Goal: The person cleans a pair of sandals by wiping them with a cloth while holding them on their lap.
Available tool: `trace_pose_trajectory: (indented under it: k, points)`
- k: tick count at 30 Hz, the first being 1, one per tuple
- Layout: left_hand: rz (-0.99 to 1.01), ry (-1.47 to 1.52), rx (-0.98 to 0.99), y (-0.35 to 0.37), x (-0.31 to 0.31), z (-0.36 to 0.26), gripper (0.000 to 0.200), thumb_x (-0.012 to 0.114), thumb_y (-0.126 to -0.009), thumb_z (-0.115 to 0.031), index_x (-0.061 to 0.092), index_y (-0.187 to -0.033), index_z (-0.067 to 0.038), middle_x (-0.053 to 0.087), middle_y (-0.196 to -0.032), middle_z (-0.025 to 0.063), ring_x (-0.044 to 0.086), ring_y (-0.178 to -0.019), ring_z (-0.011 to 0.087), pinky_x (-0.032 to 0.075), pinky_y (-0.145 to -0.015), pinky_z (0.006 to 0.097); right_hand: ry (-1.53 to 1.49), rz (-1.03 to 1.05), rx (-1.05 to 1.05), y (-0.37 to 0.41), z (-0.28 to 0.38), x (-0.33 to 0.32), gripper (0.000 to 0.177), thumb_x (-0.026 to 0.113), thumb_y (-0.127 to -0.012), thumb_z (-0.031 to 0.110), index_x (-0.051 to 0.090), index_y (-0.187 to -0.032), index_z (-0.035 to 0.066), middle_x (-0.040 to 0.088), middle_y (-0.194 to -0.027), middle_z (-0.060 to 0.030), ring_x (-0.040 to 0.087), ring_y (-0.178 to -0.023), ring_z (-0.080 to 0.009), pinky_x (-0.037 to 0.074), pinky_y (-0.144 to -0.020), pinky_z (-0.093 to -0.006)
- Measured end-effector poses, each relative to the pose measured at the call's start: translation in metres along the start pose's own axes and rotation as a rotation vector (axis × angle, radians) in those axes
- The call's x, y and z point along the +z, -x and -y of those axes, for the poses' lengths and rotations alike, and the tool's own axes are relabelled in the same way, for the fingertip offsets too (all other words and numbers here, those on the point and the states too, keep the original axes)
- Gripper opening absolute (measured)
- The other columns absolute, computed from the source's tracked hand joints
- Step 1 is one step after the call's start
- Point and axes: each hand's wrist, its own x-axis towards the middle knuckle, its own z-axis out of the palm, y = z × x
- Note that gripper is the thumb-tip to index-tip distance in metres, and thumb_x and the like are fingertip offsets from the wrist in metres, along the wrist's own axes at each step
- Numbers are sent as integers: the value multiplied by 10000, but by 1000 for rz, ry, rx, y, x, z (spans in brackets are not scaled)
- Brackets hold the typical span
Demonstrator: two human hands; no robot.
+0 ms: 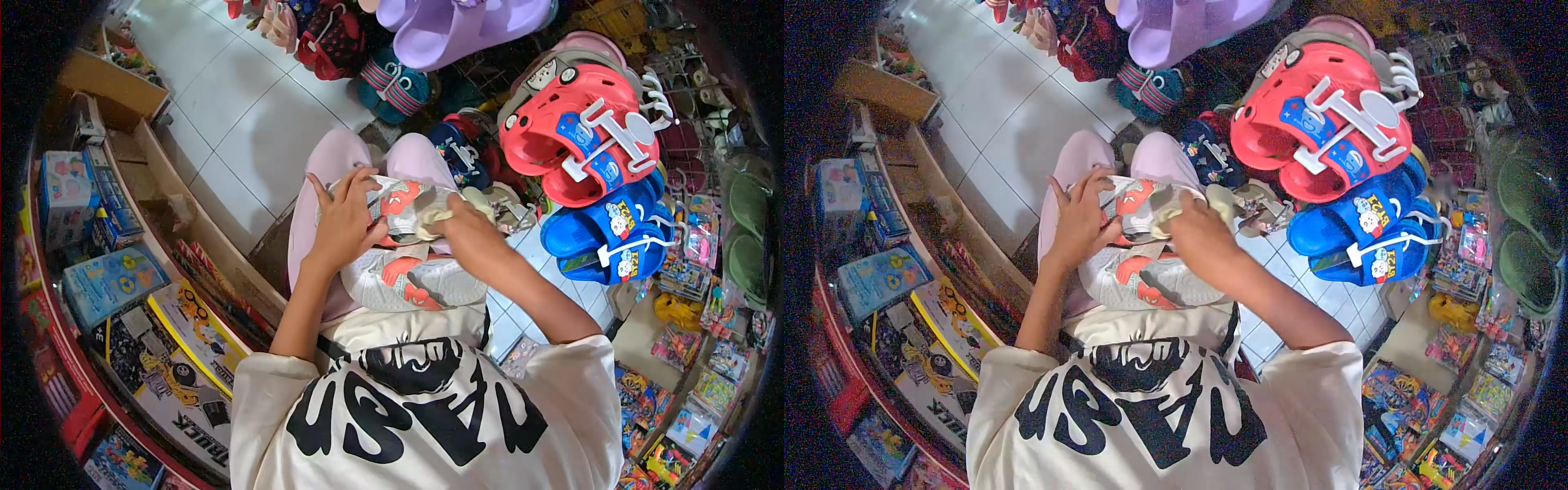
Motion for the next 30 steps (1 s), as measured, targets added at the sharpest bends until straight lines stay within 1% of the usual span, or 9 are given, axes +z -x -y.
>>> trace_pose_trajectory:
  k: [2, 6, 11, 12, 14, 17, 20, 25, 30]
  points:
    - [-22, 11, -13, 0, -2, 1, 480, 636, -718, -209, 423, -1106, -25, 468, -1314, 69, 377, -1315, 275, -78, -1040, 717, -26, 129, 102, 0, -4, -21, 344, 562, -788, 21, 698, -1087, 121, 509, -1140, -207, 559, -1062, -380, 445, -916, -428]
    - [-37, 15, -3, -1, -2, 5, 480, 650, -736, -232, 459, -1135, -47, 453, -1277, 75, 377, -1305, 275, -16, -1022, 749, -305, -135, -62, -4, 4, -8, 361, 562, -768, 37, 690, -1093, 126, 500, -1161, -244, 526, -1113, -403, 434, -955, -425]
    - [-30, 29, -3, -1, -2, 2, 466, 638, -747, -250, 464, -1130, -49, 447, -1311, 74, 363, -1320, 267, -11, -1031, 739, -98, -131, 47, 11, -8, 15, 326, 578, -761, 42, 717, -1033, 156, 519, -1151, -206, 516, -1128, -394, 393, -963, -486]
    - [-12, 44, -34, 0, -4, 4, 467, 635, -752, -261, 475, -1144, -65, 441, -1325, 86, 358, -1323, 277, -5, -1035, 734, -5, -165, 73, 19, -16, 7, 282, 596, -762, 42, 724, -993, 139, 515, -1129, -205, 520, -1126, -387, 414, -950, -463]
    - [15, 80, -87, -3, -9, 9, 470, 631, -763, -283, 496, -1172, -95, 428, -1352, 108, 349, -1329, 298, 6, -1045, 722, -222, -83, 154, 29, -30, -12, 275, 601, -774, 17, 711, -1002, 125, 503, -1113, -197, 529, -1103, -366, 437, -927, -435]
    - [40, 245, -62, -12, -30, 6, 430, 630, -771, -326, 568, -1163, -161, 413, -1372, 149, 332, -1335, 343, 51, -1074, 681, -365, -212, 111, 48, -22, -26, 311, 592, -797, -29, 680, -1075, 79, 500, -1022, -153, 540, -1021, -314, 419, -906, -386]
    - [177, 372, 242, -30, -62, 3, 398, 651, -761, -383, 630, -1115, -202, 399, -1382, 176, 314, -1341, 375, 105, -1096, 633, -473, -311, 51, 57, -26, -13, 318, 600, -819, -22, 661, -1113, 83, 480, -1014, -127, 527, -1002, -285, 421, -888, -360]
    - [382, -130, 539, -61, -77, 1, 271, 774, -658, -301, 679, -870, -162, 496, -1298, 56, 358, -1318, 326, 193, -1110, 597, -588, -409, 78, 69, -32, 1, 315, 589, -843, -1, 652, -1132, 106, 482, -1033, -134, 545, -955, -296, 438, -846, -352]
    - [335, -43, 343, -57, -86, -5, 395, 793, -672, -350, 642, -966, -133, 513, -1270, 88, 421, -1260, 321, 179, -1117, 590, -620, -508, 27, 66, -26, -8, 330, 575, -839, -21, 648, -1137, 102, 486, -1048, -135, 545, -960, -292, 437, -835, -341]
